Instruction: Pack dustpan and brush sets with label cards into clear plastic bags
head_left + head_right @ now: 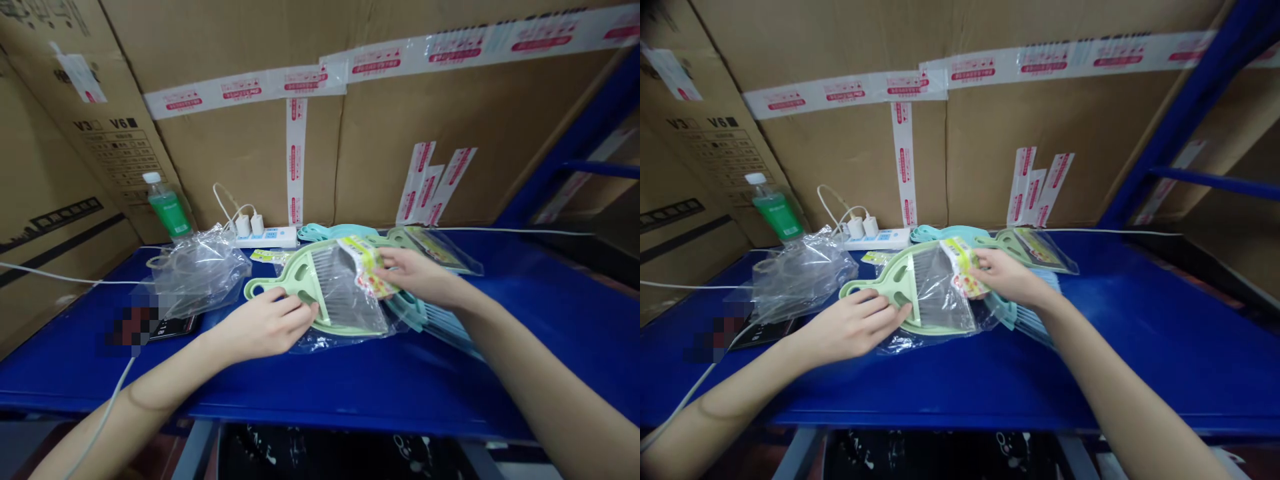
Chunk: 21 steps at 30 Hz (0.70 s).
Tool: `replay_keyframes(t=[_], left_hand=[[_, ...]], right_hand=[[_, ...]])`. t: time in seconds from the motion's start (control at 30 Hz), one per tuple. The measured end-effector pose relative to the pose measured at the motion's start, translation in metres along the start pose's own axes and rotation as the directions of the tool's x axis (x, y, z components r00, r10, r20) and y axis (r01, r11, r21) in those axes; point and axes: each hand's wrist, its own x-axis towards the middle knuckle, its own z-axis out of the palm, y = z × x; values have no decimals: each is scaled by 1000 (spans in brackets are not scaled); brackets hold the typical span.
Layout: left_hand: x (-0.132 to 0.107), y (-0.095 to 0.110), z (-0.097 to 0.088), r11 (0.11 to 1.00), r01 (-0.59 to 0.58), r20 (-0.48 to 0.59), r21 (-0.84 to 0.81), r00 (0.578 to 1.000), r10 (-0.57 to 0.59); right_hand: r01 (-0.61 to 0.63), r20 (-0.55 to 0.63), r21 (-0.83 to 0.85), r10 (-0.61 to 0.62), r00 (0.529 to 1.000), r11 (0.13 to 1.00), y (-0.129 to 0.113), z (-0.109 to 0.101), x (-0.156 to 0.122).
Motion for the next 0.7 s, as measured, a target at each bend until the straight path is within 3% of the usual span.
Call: replay_keyframes(t=[0.07,0.13,0.2,0.27,0.4,0.57,0.7], left_hand=[[0,5,0,1000,-1,11,-19,1000,1],[0,10,2,998,-6,37,-54,999,8],[0,15,4,995,-6,59,-99,998,12],[-1,18,6,990,-8,71,-141,997,19],[-3,19,4,977,1,112,-213,993,24],[-4,15,-1,962,22,157,-272,987,22],[-4,14,-2,959,46,202,-281,979,12]], right_hand=[[1,-237,-301,-76,969,954,-3,-10,1],[-21,-344,-463,-158,926,886,-11,-13,5],[40,-297,-497,-213,931,867,-21,-10,14],[175,-148,-520,-290,946,836,-32,0,29],[250,60,-611,-271,961,751,-47,29,73],[263,118,-670,-251,961,694,-50,59,117],[267,106,-748,-288,952,608,-50,58,118]])
